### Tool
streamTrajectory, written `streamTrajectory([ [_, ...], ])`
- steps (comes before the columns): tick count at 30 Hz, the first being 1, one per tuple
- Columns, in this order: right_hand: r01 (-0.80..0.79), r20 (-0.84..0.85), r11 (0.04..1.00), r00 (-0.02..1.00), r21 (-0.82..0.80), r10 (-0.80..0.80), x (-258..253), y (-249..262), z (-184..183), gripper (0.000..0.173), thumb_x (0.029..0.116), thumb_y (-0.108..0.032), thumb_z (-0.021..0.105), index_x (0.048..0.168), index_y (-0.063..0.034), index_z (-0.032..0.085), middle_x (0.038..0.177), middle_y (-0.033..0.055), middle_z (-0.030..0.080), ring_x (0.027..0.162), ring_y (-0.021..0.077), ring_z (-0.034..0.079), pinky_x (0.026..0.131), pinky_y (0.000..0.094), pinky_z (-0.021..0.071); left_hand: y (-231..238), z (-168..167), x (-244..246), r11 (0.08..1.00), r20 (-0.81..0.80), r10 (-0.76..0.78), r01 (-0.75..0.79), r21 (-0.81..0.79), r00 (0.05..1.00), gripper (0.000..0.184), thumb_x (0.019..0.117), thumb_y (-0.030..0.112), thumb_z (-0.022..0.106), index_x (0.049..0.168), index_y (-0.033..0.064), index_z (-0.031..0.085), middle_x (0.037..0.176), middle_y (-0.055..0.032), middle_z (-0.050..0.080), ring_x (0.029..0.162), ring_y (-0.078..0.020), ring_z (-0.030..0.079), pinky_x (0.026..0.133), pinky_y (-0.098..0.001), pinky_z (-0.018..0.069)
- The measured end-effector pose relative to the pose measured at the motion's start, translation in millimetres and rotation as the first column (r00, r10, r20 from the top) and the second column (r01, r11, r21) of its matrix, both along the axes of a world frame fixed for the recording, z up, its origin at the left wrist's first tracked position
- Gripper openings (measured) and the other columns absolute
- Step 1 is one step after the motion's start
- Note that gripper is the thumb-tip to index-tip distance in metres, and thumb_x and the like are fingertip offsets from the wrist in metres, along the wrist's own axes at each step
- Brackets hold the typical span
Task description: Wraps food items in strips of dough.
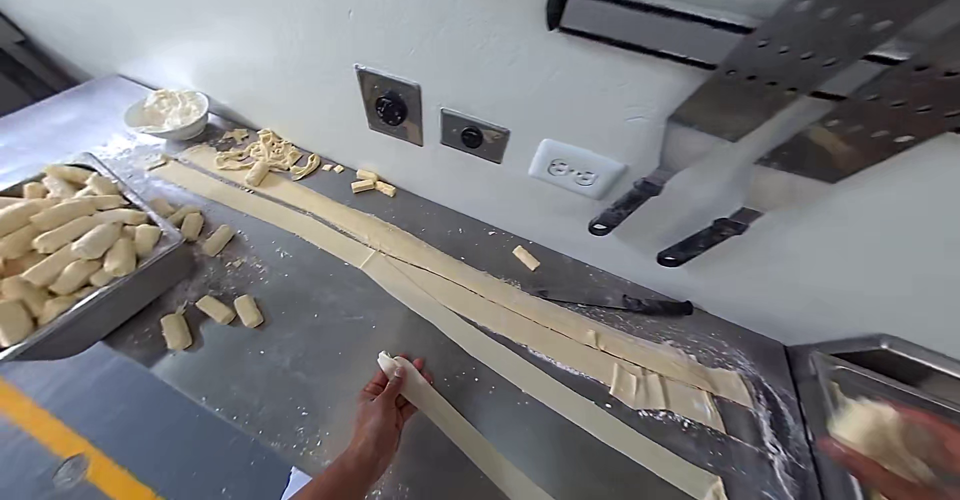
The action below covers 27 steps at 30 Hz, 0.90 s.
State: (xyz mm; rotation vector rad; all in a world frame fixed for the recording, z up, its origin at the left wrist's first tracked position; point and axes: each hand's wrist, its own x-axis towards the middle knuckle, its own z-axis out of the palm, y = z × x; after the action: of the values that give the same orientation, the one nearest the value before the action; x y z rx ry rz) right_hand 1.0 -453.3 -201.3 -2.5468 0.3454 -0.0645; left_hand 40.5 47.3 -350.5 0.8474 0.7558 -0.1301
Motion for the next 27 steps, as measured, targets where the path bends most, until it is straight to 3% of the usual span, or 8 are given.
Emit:
streamTrajectory([
  [3, -0.235, 0.118, 0.972, 0.964, -0.029, 0.237, 98.5, 108.0, -25.4, 0.077, 0.0715, -0.026, 0.088, 0.133, 0.0099, 0.057, 0.136, 0.0382, 0.050, 0.127, 0.0528, 0.049, 0.099, 0.0648, 0.0464, 1.1, -4.1, 5.8, 1.000, -0.014, -0.001, 0.001, 0.017, 1.000, 0.026, 0.1078, 0.003, 0.043, 0.131, -0.0045, 0.051, 0.110, -0.0136, 0.075, 0.091, -0.0208, 0.076, 0.078, -0.0333, 0.0633],
  [6, -0.336, 0.083, 0.942, 0.938, -0.009, 0.335, 188.3, 215.1, -67.0, 0.071, 0.0692, -0.022, 0.096, 0.128, 0.0021, 0.064, 0.130, 0.0325, 0.056, 0.120, 0.0526, 0.054, 0.096, 0.0699, 0.0450, 4.6, -2.1, 8.4, 0.999, -0.032, -0.015, 0.017, 0.045, 0.999, 0.026, 0.1062, 0.000, 0.046, 0.129, -0.0076, 0.053, 0.112, -0.0158, 0.073, 0.098, -0.0210, 0.074, 0.084, -0.0339, 0.0613],
  [11, -0.328, -0.059, 0.936, 0.945, -0.128, 0.322, 270.0, 317.3, -118.6, 0.054, 0.0847, -0.028, 0.083, 0.133, -0.0101, 0.068, 0.143, 0.0297, 0.049, 0.127, 0.0574, 0.046, 0.088, 0.0763, 0.0405, 9.1, -1.8, 11.6, 1.000, -0.045, -0.015, 0.015, 0.004, 0.999, 0.027, 0.1040, -0.005, 0.047, 0.131, -0.0063, 0.053, 0.116, -0.0161, 0.072, 0.102, -0.0226, 0.073, 0.087, -0.0353, 0.0607],
  [13, -0.342, -0.045, 0.906, 0.939, -0.251, 0.342, 279.5, 330.8, -131.7, 0.037, 0.0930, -0.024, 0.073, 0.127, -0.0106, 0.072, 0.145, 0.0287, 0.049, 0.131, 0.0568, 0.043, 0.093, 0.0765, 0.0376, 10.7, 0.4, 11.4, 0.999, -0.057, -0.003, 0.001, -0.039, 0.998, 0.028, 0.1048, -0.004, 0.045, 0.131, -0.0061, 0.053, 0.115, -0.0164, 0.073, 0.102, -0.0234, 0.074, 0.087, -0.0357, 0.0606],
  [15, -0.353, 0.055, 0.856, 0.914, -0.378, 0.402, 283.3, 330.0, -138.9, 0.028, 0.0925, -0.020, 0.074, 0.119, -0.0108, 0.077, 0.143, 0.0287, 0.053, 0.136, 0.0561, 0.040, 0.097, 0.0789, 0.0317, 10.0, 2.2, 12.1, 0.996, -0.059, -0.002, -0.003, -0.088, 0.998, 0.026, 0.1073, 0.000, 0.041, 0.129, -0.0052, 0.053, 0.114, -0.0159, 0.074, 0.101, -0.0236, 0.074, 0.087, -0.0355, 0.0609],
  [18, -0.377, 0.152, 0.792, 0.854, -0.481, 0.498, 281.7, 319.6, -149.9, 0.029, 0.0925, -0.021, 0.074, 0.120, -0.0132, 0.077, 0.143, 0.0270, 0.055, 0.138, 0.0550, 0.041, 0.105, 0.0795, 0.0247, 7.1, 4.8, 12.7, 0.991, -0.061, -0.004, -0.005, -0.135, 0.998, 0.026, 0.1103, 0.007, 0.037, 0.126, -0.0041, 0.055, 0.111, -0.0154, 0.075, 0.099, -0.0231, 0.075, 0.086, -0.0343, 0.0616],
  [23, -0.428, 0.355, 0.834, 0.763, -0.348, 0.540, 257.8, 312.1, -151.1, 0.035, 0.0971, -0.030, 0.062, 0.122, -0.0105, 0.076, 0.128, 0.0277, 0.060, 0.117, 0.0510, 0.053, 0.091, 0.0675, 0.0397, 4.5, 6.1, 14.9, 0.998, -0.059, 0.010, -0.013, -0.064, 0.998, 0.023, 0.1097, 0.007, 0.041, 0.122, -0.0051, 0.056, 0.105, -0.0143, 0.076, 0.093, -0.0207, 0.076, 0.082, -0.0322, 0.0623],
  [27, -0.613, 0.423, 0.774, 0.665, -0.162, 0.615, 170.7, 317.7, -142.2, 0.041, 0.0934, -0.027, 0.058, 0.128, -0.0097, 0.072, 0.116, 0.0211, 0.066, 0.105, 0.0410, 0.062, 0.083, 0.0607, 0.0480, 11.1, 5.0, 18.0, 1.000, -0.048, -0.014, 0.015, 0.019, 0.999, 0.023, 0.1087, 0.005, 0.042, 0.124, -0.0065, 0.054, 0.108, -0.0142, 0.074, 0.095, -0.0192, 0.075, 0.082, -0.0315, 0.0612],
])
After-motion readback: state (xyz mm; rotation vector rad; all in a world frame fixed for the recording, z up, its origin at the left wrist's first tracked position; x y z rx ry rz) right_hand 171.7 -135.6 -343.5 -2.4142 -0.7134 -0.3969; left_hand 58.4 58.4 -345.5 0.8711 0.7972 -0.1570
